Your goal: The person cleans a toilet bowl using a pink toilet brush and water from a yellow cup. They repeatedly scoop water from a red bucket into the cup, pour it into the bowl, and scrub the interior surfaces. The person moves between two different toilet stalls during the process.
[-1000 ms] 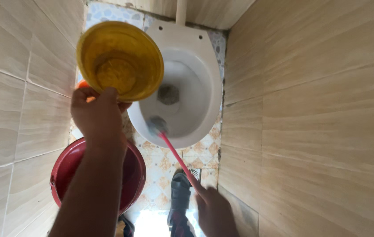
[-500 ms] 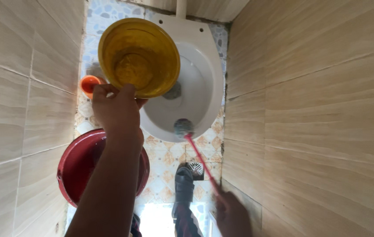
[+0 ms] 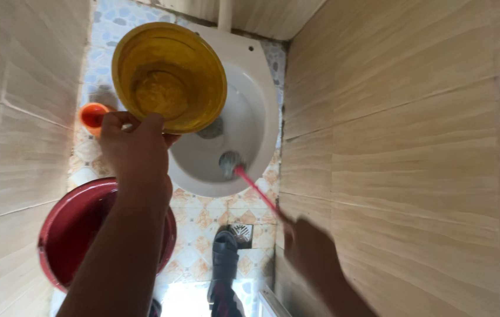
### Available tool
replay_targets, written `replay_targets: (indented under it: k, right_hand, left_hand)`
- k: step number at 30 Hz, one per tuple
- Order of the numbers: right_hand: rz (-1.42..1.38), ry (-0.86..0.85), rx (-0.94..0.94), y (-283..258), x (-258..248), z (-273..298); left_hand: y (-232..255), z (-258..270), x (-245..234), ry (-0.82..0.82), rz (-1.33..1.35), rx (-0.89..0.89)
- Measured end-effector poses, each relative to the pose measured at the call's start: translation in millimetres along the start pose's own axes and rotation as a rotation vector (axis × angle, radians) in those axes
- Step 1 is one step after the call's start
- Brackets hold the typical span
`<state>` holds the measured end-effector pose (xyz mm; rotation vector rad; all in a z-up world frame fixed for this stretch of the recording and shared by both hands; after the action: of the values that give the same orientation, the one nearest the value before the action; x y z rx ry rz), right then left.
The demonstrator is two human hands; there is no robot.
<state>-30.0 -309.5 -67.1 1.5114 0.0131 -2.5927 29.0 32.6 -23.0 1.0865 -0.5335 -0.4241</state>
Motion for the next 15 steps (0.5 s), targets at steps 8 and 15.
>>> replay_targets:
  k: [8, 15]
  right_hand:
    - [0.068, -0.027, 0.012, -13, -38, -145]
    - [0.202, -0.065, -0.173, -38, -33, -126]
  left_hand:
    - [-6, -4, 14, -0.013, 0.043, -0.012]
    - [-9, -20, 21, -0.021, 0.042, -0.012]
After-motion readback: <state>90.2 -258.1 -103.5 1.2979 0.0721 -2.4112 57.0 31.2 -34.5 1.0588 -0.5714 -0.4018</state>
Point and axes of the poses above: each hand's wrist, its own z-axis away from the middle knuckle, its own x-axis out of the palm, y = z × x, the point moved 5 cm from there along -z, towards the middle knuckle, and after that the axes turned 6 degrees about x, right-handed, at the moved point
